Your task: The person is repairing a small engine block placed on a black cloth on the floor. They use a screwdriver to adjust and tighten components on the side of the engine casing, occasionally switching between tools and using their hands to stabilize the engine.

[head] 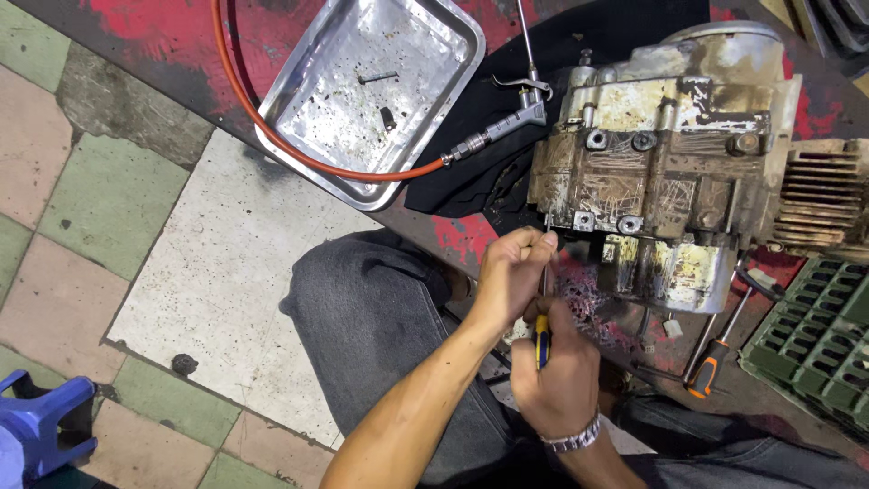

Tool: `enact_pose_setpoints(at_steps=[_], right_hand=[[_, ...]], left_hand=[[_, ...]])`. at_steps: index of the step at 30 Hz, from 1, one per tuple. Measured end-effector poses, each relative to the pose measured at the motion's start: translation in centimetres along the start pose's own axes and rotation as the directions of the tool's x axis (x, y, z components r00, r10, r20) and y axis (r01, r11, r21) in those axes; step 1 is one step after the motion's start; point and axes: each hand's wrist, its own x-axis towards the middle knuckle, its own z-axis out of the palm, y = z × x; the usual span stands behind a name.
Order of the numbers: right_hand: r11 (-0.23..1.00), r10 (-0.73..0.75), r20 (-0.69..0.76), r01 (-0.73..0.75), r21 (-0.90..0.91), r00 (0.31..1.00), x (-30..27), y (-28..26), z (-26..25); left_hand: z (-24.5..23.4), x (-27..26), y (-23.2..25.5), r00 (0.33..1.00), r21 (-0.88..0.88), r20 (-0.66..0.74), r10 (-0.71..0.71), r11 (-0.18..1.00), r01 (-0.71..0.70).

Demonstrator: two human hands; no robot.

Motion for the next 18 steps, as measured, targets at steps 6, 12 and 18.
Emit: enact_pose_setpoints(at_steps=[6,12,18], right_hand=[[0.999,0.045,-0.014,-0.045,0.002,0.999,0.1,-0.8,-0.1],[1.000,0.020,-0.016,-0.019,0.015,1.000,0.0,-0.8,0.0],[0.996,0.082,-0.025,-0.081,0.047,0.996,0.7,-0.8,-0.1]], left_hand=[[-0.1,-0.1,-0.2,0.999,0.087,-0.032,-0.025,0.996,0.027],[-0.2,0.1,-0.5,0.999,-0.064,0.008,-0.042,0.997,0.042],[-0.1,0.4,0.3,0.999,-0.032,0.000,-0.037,0.999,0.036]])
